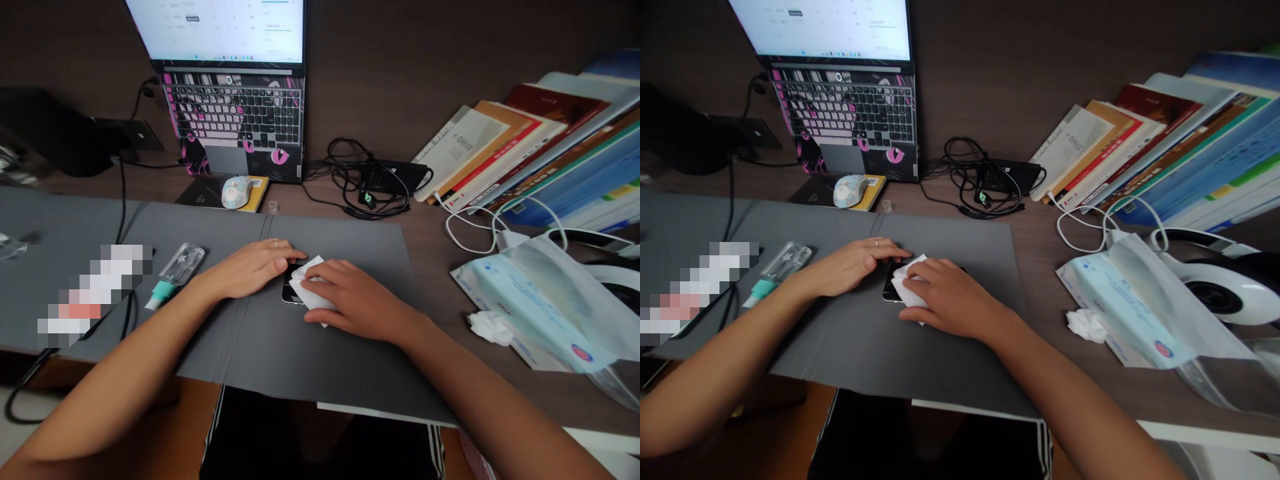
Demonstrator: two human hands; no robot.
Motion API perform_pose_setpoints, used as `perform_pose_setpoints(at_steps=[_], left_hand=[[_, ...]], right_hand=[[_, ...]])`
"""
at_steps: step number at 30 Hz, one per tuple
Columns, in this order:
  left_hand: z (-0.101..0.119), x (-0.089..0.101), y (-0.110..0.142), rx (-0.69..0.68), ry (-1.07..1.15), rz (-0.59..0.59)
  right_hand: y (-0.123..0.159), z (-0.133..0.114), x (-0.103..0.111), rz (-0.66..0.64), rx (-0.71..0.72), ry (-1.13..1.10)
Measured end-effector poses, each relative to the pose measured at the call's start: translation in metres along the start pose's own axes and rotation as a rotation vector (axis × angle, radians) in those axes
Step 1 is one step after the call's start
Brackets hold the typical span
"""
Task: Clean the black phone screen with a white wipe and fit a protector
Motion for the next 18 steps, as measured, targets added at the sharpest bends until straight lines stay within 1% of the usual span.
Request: perform_pose_setpoints(at_steps=[6, 12, 16, 18], left_hand=[[0.0005, 0.0004, -0.0003, 0.007, 0.0, -0.006], [0.0018, 0.0005, -0.0002, 0.008, 0.006, -0.009], [0.0014, 0.0007, -0.0008, 0.023, 0.001, -0.016], [0.0015, 0.0005, -0.0012, 0.028, 0.001, -0.019]], right_hand=[[0.0009, 0.0068, 0.0072, 0.043, -0.075, 0.033], [-0.0005, -0.0024, 0.0018, 0.017, 0.015, -0.024], [0.0004, 0.0055, 0.0046, 0.041, -0.06, -0.003], [0.0005, 0.005, 0.0053, 0.037, -0.063, -0.013]])
Point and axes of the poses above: each hand's wrist, its own y-axis away from the middle knuckle, its own x-axis out of the back of the hand, z = x × y, the point moved 8 cm from there along -y, towards the middle knuckle, and after that the axes turned 5 degrees about z, right-handed, at the moved point
